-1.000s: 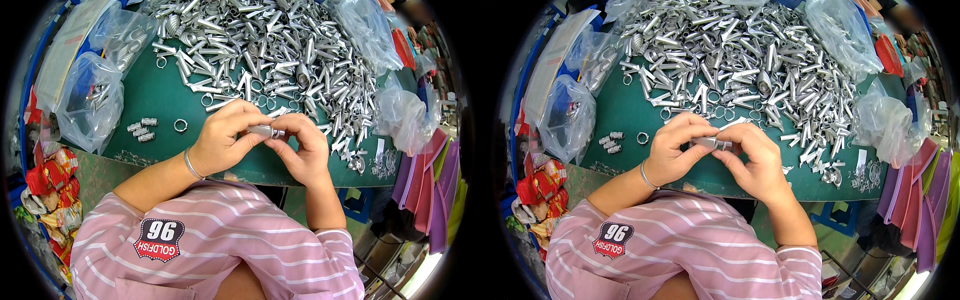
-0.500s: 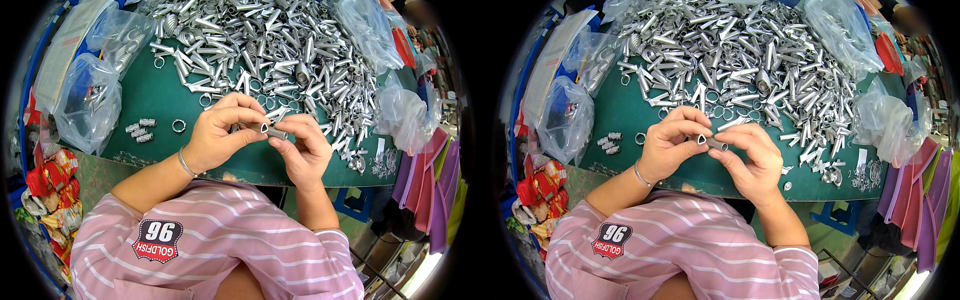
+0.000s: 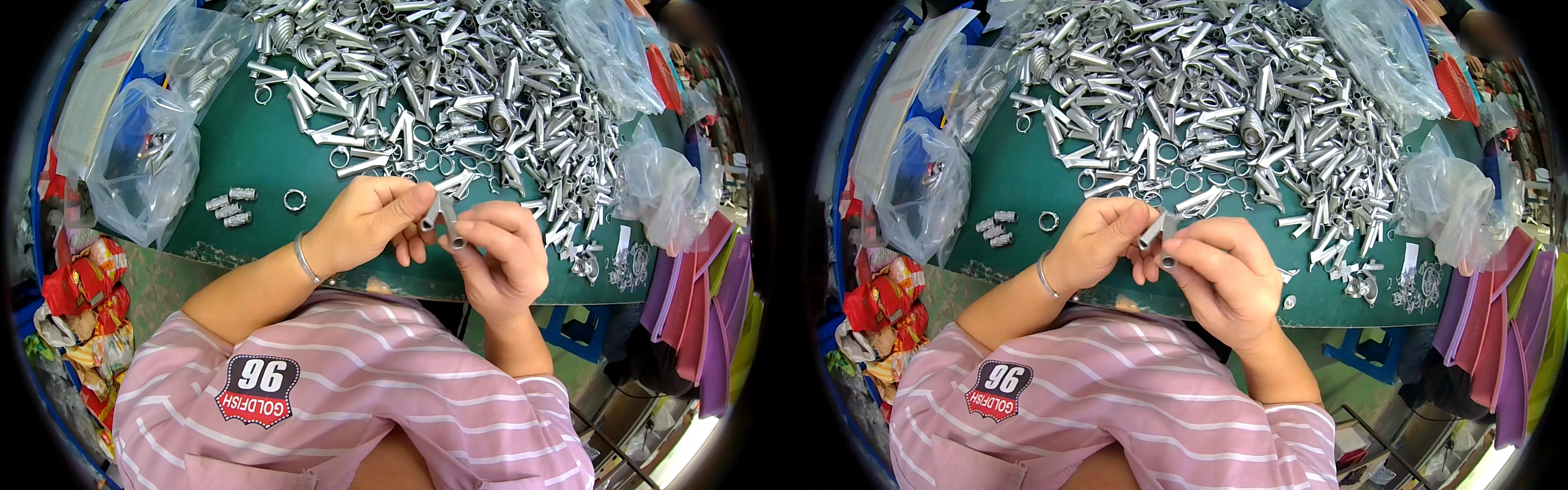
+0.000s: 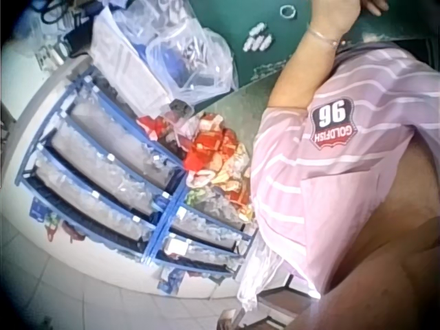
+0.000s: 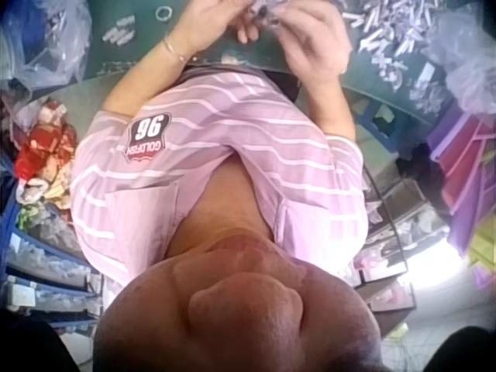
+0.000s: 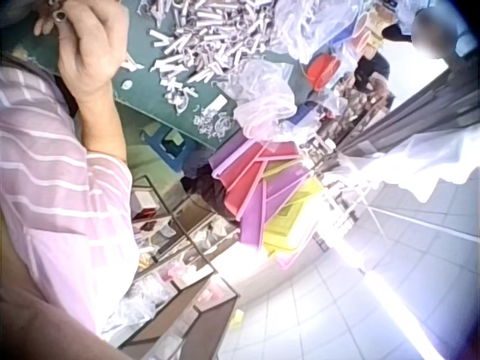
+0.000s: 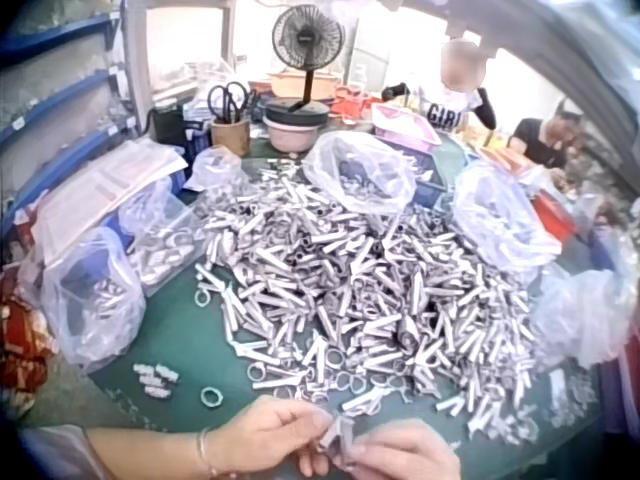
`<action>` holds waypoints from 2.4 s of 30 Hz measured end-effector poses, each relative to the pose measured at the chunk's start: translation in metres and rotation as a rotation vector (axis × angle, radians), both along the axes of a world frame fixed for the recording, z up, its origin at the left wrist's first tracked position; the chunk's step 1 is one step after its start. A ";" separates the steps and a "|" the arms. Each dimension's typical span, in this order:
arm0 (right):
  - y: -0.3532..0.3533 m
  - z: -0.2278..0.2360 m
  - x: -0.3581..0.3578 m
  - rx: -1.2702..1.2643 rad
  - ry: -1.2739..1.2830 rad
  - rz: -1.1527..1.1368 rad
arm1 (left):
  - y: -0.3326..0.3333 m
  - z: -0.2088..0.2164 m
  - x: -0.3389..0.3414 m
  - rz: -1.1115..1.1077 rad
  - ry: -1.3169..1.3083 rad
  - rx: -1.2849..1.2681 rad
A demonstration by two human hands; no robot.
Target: The person sorts and assembles various small metal components by hand on a green manual workstation, picking items from a large pile and placing specific sets together or into plastic bags.
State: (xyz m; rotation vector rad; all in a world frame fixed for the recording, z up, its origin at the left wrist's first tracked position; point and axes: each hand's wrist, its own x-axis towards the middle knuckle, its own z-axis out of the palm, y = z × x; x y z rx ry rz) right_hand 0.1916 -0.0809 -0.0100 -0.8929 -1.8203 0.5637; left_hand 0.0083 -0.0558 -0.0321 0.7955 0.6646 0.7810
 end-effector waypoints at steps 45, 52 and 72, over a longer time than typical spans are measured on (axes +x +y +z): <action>0.155 0.077 0.144 0.486 -0.099 -0.668 | -0.005 -0.011 0.007 0.333 0.100 0.373; 0.076 0.025 0.055 -0.063 -0.538 0.047 | -0.004 -0.007 0.004 0.390 0.089 0.325; 0.023 -0.001 0.026 -0.335 0.153 0.121 | -0.006 -0.008 0.007 0.312 0.114 0.308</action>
